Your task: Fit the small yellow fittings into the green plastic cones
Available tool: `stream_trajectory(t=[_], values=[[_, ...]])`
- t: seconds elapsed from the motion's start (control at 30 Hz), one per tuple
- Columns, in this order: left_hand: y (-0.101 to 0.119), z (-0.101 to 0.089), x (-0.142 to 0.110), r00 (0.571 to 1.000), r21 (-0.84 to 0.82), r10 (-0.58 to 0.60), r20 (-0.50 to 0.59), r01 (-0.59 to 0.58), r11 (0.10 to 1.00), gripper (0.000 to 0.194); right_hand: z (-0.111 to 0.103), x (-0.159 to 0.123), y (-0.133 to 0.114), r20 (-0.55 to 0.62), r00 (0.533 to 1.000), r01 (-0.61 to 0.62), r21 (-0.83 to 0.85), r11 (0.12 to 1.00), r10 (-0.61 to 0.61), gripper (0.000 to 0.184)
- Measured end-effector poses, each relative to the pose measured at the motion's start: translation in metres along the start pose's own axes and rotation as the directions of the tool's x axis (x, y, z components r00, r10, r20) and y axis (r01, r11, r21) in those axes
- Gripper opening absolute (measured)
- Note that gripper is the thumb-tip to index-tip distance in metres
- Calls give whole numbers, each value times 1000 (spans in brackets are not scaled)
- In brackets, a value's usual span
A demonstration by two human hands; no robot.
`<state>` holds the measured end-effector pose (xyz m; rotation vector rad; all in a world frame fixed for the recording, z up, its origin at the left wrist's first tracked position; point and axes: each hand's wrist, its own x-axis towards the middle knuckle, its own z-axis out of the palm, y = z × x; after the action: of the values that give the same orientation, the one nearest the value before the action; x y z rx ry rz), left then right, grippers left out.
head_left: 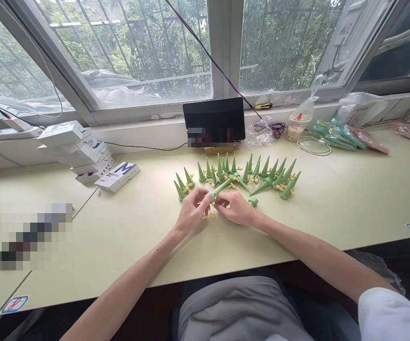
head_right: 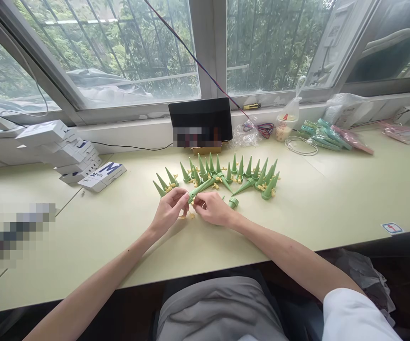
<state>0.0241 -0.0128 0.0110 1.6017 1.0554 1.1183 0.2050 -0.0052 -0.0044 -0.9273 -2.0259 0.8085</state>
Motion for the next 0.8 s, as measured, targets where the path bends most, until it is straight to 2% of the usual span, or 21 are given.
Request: stream_trajectory(t=[0.17, 0.43, 0.8], values=[[1, 1, 0, 1000, -4, -20, 12, 20, 1000, 30, 0, 1, -2, 11, 999, -35, 23, 999, 35, 14], [0, 2, 1, 999, -7, -21, -39, 21, 1000, 33, 0, 0, 1, 21, 1000, -4, 9, 1000, 4, 15], [3, 1, 1, 998, -32, -59, -8, 59, 998, 33, -1, 0, -1, 35, 998, 56, 2, 998, -56, 18]])
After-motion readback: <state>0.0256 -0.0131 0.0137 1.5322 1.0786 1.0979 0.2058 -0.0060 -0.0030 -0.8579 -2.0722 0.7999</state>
